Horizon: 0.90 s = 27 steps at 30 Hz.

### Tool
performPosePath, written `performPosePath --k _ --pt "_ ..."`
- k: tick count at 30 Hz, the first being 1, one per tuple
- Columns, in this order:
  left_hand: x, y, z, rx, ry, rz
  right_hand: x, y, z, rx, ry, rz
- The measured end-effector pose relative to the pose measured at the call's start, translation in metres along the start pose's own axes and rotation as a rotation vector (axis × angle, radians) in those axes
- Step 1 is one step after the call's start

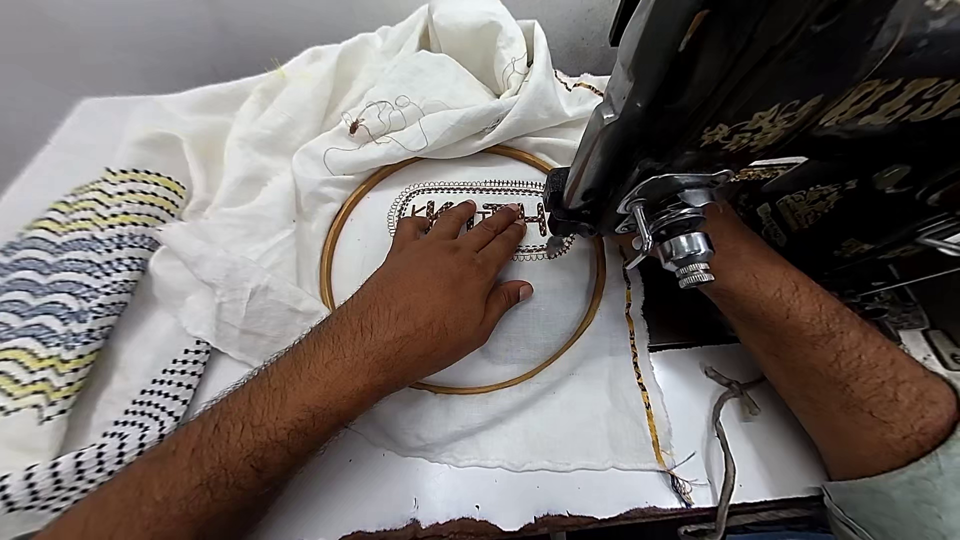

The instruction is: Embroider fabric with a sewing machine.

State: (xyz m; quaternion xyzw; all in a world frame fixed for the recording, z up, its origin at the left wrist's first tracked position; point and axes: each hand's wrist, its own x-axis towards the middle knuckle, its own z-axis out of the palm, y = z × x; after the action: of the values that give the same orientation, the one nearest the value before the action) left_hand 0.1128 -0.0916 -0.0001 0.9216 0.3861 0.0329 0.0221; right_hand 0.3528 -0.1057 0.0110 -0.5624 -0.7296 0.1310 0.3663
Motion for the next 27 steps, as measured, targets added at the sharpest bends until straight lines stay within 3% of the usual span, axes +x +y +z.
performPosePath --k 16,24,26,27 --pt "0.001 0.001 0.004 -0.010 0.032 0.017 -0.002 -0.002 -0.008 -0.212 -0.069 -0.073" --pt "0.002 0.000 0.003 -0.011 0.019 0.000 0.002 -0.004 -0.003 -0.050 -0.035 0.041" --pt "0.003 -0.002 0.005 0.001 0.025 0.002 0.011 0.038 0.010 -0.138 -0.080 -0.045" --pt "0.004 -0.002 0.006 0.007 0.029 0.001 0.023 0.108 0.056 -0.116 0.293 -0.385"
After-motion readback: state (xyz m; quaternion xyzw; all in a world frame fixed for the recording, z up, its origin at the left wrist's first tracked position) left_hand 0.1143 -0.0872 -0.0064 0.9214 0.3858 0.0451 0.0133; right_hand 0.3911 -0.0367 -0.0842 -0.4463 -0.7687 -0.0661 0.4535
